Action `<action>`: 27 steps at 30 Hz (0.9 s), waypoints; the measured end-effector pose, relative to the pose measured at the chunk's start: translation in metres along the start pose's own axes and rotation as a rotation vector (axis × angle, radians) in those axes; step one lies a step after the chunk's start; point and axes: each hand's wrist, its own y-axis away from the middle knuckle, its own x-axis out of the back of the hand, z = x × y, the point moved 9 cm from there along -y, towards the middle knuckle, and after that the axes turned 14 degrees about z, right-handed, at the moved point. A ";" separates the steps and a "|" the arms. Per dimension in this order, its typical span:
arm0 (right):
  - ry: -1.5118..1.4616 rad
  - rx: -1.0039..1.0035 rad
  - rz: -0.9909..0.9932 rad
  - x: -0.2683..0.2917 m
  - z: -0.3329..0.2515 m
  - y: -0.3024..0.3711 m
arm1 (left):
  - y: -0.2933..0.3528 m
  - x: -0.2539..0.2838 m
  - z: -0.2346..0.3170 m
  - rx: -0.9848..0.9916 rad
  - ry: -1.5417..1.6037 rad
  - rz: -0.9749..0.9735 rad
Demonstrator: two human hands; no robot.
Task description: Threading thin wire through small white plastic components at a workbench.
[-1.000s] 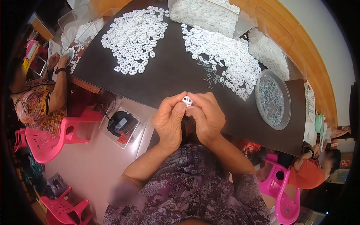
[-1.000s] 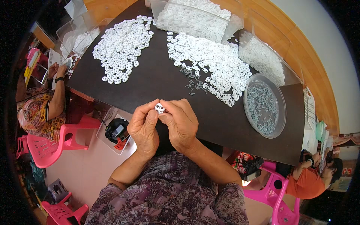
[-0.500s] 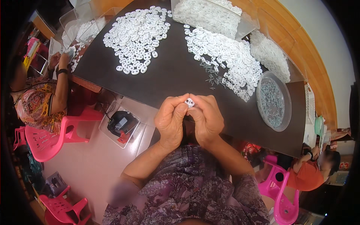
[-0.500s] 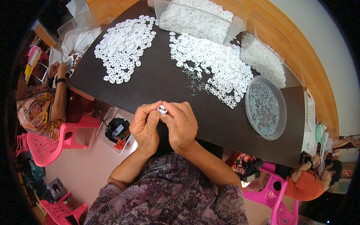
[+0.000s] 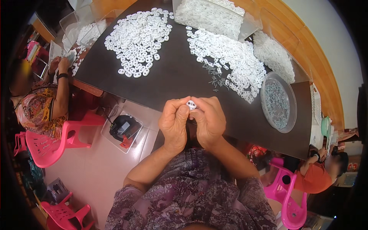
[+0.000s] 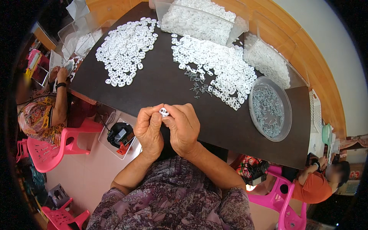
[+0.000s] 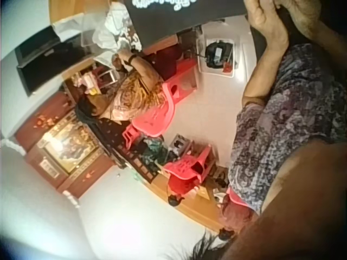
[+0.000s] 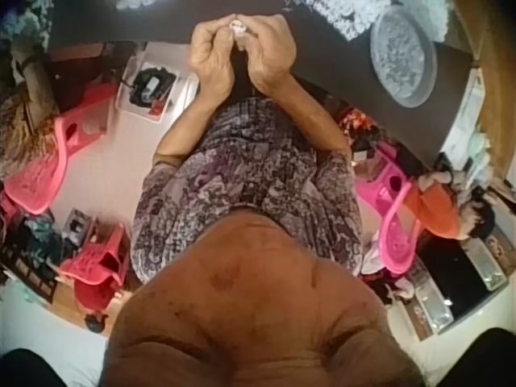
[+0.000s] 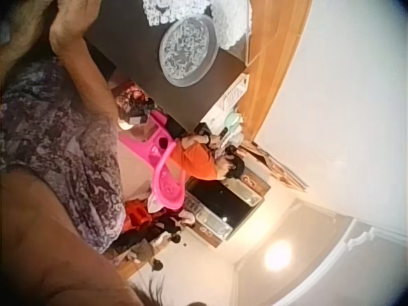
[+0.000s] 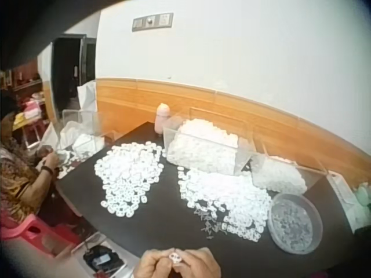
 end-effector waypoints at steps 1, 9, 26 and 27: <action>0.004 0.020 -0.001 0.000 -0.001 0.000 | 0.000 0.001 0.001 -0.019 -0.011 0.011; 0.016 0.087 0.034 0.000 -0.008 0.000 | 0.002 0.003 0.004 -0.124 -0.119 0.042; 0.113 0.027 0.012 0.015 -0.003 -0.014 | 0.000 -0.018 0.006 -0.091 -0.276 -0.087; 0.077 -0.018 0.005 0.019 0.004 -0.016 | 0.000 -0.021 0.003 -0.068 -0.276 -0.124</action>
